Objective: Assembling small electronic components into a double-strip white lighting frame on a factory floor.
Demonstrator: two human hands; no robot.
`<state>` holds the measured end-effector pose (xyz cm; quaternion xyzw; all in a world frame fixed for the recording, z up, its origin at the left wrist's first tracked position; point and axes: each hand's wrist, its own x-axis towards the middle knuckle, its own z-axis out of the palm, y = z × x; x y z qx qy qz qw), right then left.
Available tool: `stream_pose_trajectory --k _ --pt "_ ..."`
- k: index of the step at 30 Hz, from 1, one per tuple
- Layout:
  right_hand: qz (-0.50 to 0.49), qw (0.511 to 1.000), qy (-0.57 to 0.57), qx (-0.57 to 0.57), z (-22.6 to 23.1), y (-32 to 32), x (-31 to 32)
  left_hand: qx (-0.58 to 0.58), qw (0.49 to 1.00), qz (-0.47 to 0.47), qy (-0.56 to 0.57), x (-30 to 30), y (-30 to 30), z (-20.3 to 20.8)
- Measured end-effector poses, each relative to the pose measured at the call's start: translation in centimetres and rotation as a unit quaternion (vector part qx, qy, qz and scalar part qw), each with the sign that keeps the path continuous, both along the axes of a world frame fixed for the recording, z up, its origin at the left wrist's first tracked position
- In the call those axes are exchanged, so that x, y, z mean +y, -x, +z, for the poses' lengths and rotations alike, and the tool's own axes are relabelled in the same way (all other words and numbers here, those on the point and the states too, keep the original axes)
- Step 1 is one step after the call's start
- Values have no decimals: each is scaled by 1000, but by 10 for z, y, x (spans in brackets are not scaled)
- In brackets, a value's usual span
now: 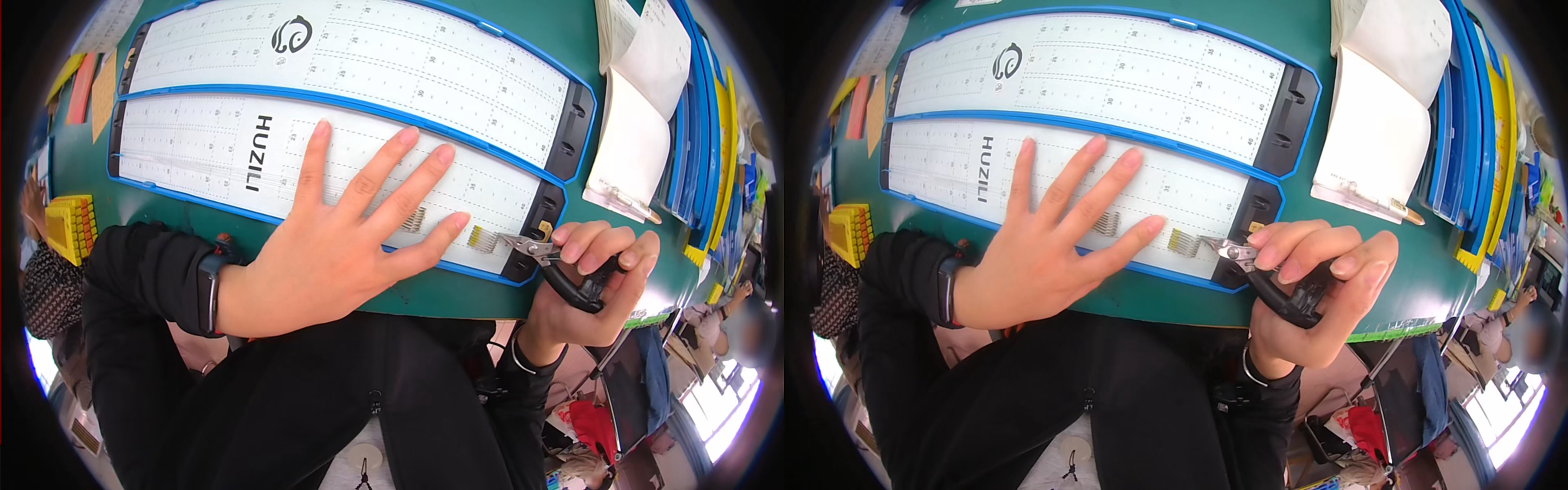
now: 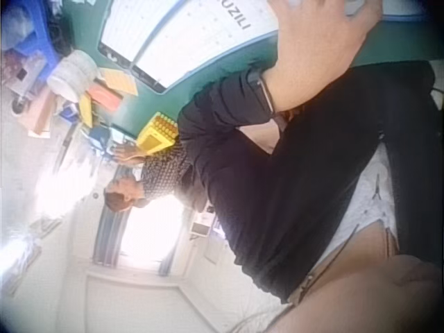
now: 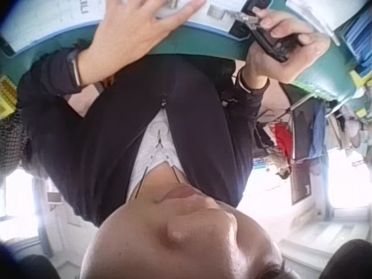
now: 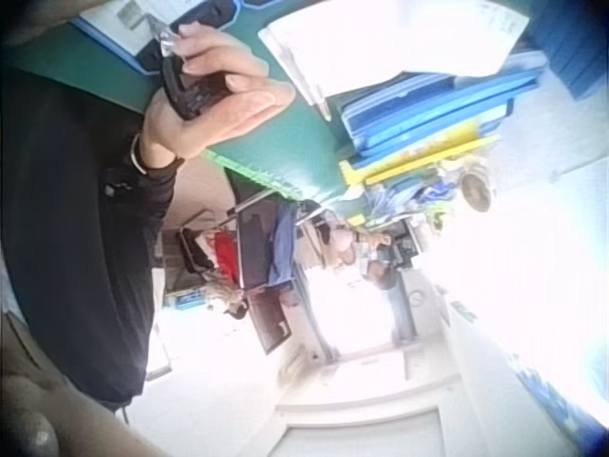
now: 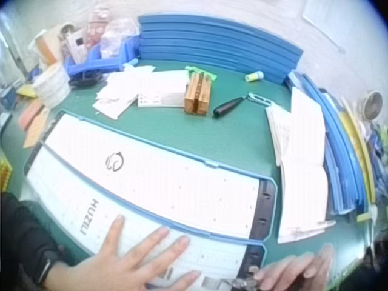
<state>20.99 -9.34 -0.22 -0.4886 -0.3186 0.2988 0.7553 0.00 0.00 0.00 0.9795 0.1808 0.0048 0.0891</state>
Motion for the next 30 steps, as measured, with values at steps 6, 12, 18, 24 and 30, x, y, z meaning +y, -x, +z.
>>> stream_pose_trajectory --k 6,12,18,24,30 --pt "-78 991 -68 -80 22 -21 -21 19 995 34 92 -4 -3 19" --pt "-36 745 322 -583 27 -64 -49 -9 994 -87 71 -6 -2 13" --pt "-114 726 329 -593 39 -94 -111 -56 989 -122 64 -5 1 14" --pt "-213 632 459 -587 41 -125 -221 -110 976 -188 -8 6 -7 15" --pt "-221 615 441 -615 21 -110 -208 -126 973 -193 16 4 -13 20"
